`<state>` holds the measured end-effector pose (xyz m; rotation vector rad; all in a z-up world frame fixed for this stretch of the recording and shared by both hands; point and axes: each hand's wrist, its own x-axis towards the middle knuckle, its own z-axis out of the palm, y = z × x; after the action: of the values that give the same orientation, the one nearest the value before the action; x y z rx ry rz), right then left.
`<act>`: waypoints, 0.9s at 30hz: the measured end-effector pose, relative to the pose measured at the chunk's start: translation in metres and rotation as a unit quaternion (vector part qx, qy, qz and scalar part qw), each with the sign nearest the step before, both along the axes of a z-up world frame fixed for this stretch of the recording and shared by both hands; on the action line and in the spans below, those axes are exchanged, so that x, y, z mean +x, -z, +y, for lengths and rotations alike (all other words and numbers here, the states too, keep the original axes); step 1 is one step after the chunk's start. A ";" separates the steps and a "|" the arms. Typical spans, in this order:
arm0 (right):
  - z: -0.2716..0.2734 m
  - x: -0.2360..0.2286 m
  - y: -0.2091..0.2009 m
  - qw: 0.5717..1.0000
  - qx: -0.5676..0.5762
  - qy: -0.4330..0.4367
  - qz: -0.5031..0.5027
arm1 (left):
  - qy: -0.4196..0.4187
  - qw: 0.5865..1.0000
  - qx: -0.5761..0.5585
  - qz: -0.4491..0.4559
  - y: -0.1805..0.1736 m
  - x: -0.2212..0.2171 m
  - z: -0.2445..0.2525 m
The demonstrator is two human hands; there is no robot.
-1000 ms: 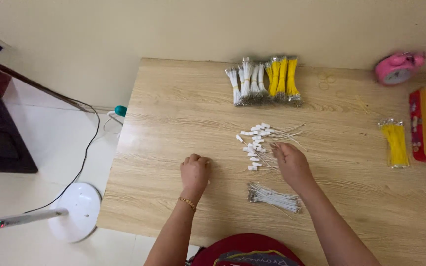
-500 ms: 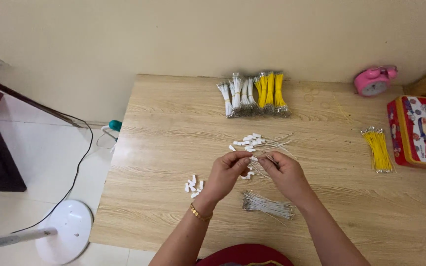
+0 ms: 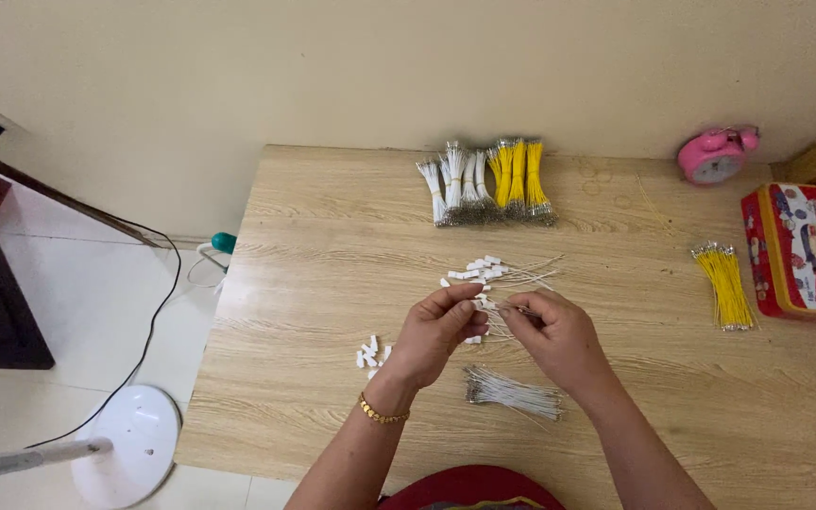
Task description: The recorder is grouping small electrical connectors with attached wires into bundles on a workbench.
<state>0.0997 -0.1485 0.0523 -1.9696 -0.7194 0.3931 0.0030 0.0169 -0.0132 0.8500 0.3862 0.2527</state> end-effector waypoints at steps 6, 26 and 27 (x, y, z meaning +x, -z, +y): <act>0.001 -0.001 -0.008 0.998 -0.028 -0.002 -0.051 | -0.006 1.000 -0.027 0.006 0.006 -0.001 0.002; 0.008 -0.002 0.015 0.998 -0.035 -0.049 -0.009 | 0.026 0.995 -0.071 0.064 0.015 0.000 0.003; 0.008 -0.003 0.016 0.998 -0.036 -0.053 -0.028 | 0.022 0.995 -0.066 0.070 0.017 0.000 0.001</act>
<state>0.0971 -0.1402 0.0366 -2.0220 -0.8575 0.4344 0.0031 0.0183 -0.0298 0.7468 0.5098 0.1246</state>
